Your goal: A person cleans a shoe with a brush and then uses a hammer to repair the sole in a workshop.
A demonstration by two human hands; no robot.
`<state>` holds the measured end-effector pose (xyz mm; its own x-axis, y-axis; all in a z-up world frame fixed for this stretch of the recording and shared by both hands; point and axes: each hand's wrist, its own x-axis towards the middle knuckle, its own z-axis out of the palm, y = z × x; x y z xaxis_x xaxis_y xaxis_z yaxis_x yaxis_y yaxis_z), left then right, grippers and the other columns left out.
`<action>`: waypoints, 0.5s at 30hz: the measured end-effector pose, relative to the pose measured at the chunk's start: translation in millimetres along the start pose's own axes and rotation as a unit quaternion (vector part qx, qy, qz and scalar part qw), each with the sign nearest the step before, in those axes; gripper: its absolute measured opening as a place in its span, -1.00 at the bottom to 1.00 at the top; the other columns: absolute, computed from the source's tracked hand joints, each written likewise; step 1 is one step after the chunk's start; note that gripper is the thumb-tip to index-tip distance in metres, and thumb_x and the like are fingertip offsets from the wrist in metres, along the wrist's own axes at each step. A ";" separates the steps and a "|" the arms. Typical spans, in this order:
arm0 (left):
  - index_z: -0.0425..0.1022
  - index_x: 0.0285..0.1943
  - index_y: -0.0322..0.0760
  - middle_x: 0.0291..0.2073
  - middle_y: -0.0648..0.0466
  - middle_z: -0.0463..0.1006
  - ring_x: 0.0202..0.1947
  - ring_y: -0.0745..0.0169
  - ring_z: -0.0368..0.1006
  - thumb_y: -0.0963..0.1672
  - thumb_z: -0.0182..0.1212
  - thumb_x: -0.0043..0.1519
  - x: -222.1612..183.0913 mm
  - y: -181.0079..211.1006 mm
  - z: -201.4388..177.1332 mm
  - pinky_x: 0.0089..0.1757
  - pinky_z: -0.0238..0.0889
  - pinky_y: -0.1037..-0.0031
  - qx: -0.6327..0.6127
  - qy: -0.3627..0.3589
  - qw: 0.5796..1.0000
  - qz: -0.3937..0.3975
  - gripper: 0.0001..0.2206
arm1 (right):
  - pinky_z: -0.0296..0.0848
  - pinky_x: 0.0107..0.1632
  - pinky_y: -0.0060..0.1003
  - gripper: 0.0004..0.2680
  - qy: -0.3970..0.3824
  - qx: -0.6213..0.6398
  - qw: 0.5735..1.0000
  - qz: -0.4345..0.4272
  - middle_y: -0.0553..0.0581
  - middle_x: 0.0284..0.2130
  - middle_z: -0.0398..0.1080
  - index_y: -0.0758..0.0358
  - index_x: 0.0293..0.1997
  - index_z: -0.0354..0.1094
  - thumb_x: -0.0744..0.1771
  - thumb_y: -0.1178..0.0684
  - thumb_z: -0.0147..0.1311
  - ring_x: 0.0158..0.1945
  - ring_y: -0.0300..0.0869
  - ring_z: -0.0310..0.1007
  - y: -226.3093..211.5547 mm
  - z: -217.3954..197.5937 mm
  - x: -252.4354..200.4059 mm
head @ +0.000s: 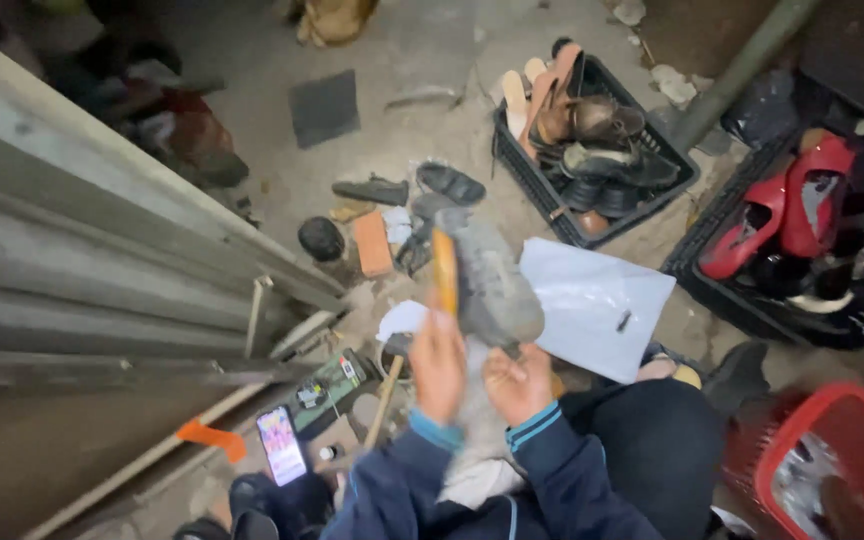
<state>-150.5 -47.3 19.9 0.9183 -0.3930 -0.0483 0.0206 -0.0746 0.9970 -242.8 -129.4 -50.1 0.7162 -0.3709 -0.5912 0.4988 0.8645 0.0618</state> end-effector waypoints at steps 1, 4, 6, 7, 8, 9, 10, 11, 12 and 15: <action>0.24 0.52 -0.13 -0.67 0.15 0.38 -0.66 0.43 0.31 -0.03 -0.12 0.44 16.8 -2.1 1.0 -0.56 0.21 0.68 -0.058 0.039 0.997 -0.031 -0.56 | 0.49 -0.39 -0.46 -0.88 0.018 -0.005 1.000 0.008 -0.30 -0.75 -0.08 0.02 -0.33 0.18 0.40 0.07 -0.21 -0.78 -0.47 -0.04 4.3 -14.8 -4.9; 0.19 0.54 0.00 -0.67 0.06 0.42 -0.76 0.29 0.35 0.04 -0.10 0.44 46.3 -33.7 2.0 -0.68 0.26 0.57 -0.063 0.036 0.994 -0.084 -0.53 | 0.53 -0.34 -0.43 -0.83 0.061 -0.018 0.998 -0.003 -0.35 -0.77 -0.13 0.02 -0.36 0.10 0.42 0.00 -0.29 -0.73 -0.46 0.06 21.1 20.0 -38.3; 0.23 0.52 -0.15 -0.18 -0.15 0.39 -0.22 0.04 0.32 -0.06 -0.09 0.43 -17.5 -1.5 -2.8 -0.22 0.20 0.31 -0.015 -0.021 1.000 -0.011 -0.56 | 0.58 -0.29 -0.34 -0.83 0.066 -0.009 0.997 -0.025 -0.25 -0.79 -0.11 0.08 -0.34 0.00 0.44 0.00 -0.30 -0.75 -0.39 0.09 -5.7 -6.0 4.3; 0.26 0.50 -0.29 0.32 -0.35 0.37 0.31 -0.21 0.29 -0.16 -0.08 0.42 -49.3 14.1 -5.7 0.24 0.15 0.06 0.033 -0.081 0.994 0.064 -0.57 | 0.63 -0.25 -0.25 -0.81 0.068 0.002 0.996 -0.049 -0.15 -0.82 -0.09 0.13 -0.32 -0.10 0.46 0.01 -0.30 -0.76 -0.32 0.13 -18.3 -21.5 25.0; 0.26 0.50 -0.29 0.32 -0.35 0.37 0.31 -0.21 0.29 -0.16 -0.08 0.42 -56.2 8.9 -7.3 0.24 0.15 0.06 0.034 -0.091 0.993 0.062 -0.57 | 0.63 -0.25 -0.25 -0.81 0.071 0.009 0.996 -0.056 -0.15 -0.82 -0.09 0.13 -0.32 -0.10 0.46 0.01 -0.30 -0.76 -0.32 0.13 -18.2 -0.1 15.9; 0.30 0.47 -0.28 0.29 -0.30 0.41 0.31 -0.20 0.31 -0.16 -0.03 0.40 -62.9 3.6 -10.2 0.24 0.17 0.08 0.046 -0.095 0.993 0.058 -0.58 | 0.58 -0.30 -0.38 -0.83 0.075 -0.006 0.996 -0.052 -0.22 -0.78 -0.13 0.10 -0.26 -0.10 0.47 -0.02 -0.32 -0.77 -0.37 0.10 -17.3 21.2 7.2; 0.34 0.45 -0.27 0.27 -0.25 0.46 0.30 -0.19 0.34 -0.15 0.02 0.39 -72.4 -1.7 -13.9 0.24 0.18 0.10 0.057 -0.090 0.993 0.052 -0.59 | 0.54 -0.35 -0.52 -0.86 0.081 -0.029 0.995 -0.042 -0.29 -0.74 -0.17 0.06 -0.21 -0.11 0.48 -0.04 -0.35 -0.78 -0.41 0.07 -15.6 42.6 -1.7; 0.34 0.45 -0.27 0.27 -0.25 0.46 0.30 -0.19 0.34 -0.15 0.02 0.39 -47.1 -5.1 -11.1 0.24 0.18 0.10 0.056 -0.090 0.993 0.047 -0.59 | 0.54 -0.35 -0.52 -0.86 0.085 -0.030 0.995 -0.043 -0.29 -0.74 -0.17 0.06 -0.21 -0.11 0.48 -0.04 -0.35 -0.78 -0.41 0.07 -5.8 55.1 -17.2; 0.30 0.47 -0.30 0.29 -0.27 0.42 0.32 -0.19 0.31 -0.13 -0.02 0.42 -26.2 -9.2 -12.1 0.26 0.16 0.11 0.048 -0.059 0.995 0.071 -0.59 | 0.52 -0.37 -0.52 -0.82 0.077 -0.020 0.997 -0.016 -0.31 -0.74 -0.18 0.06 -0.26 -0.11 0.47 -0.05 -0.31 -0.78 -0.44 0.06 7.4 66.4 -33.5; 0.29 0.46 -0.35 0.32 -0.31 0.37 0.34 -0.22 0.26 -0.12 -0.03 0.44 -1.3 -19.8 -10.5 0.29 0.13 0.10 0.023 -0.007 0.995 0.097 -0.59 | 0.50 -0.42 -0.56 -0.82 0.089 -0.006 0.996 0.007 -0.27 -0.69 -0.11 0.04 -0.25 -0.07 0.48 -0.09 -0.33 -0.80 -0.46 0.02 18.0 62.2 -30.6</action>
<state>-147.9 -35.7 0.8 0.8980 -0.4160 0.1435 -0.1749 -0.0384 0.9838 -225.4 -123.6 19.1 0.6247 -0.2947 -0.7231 0.4835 0.8732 0.0619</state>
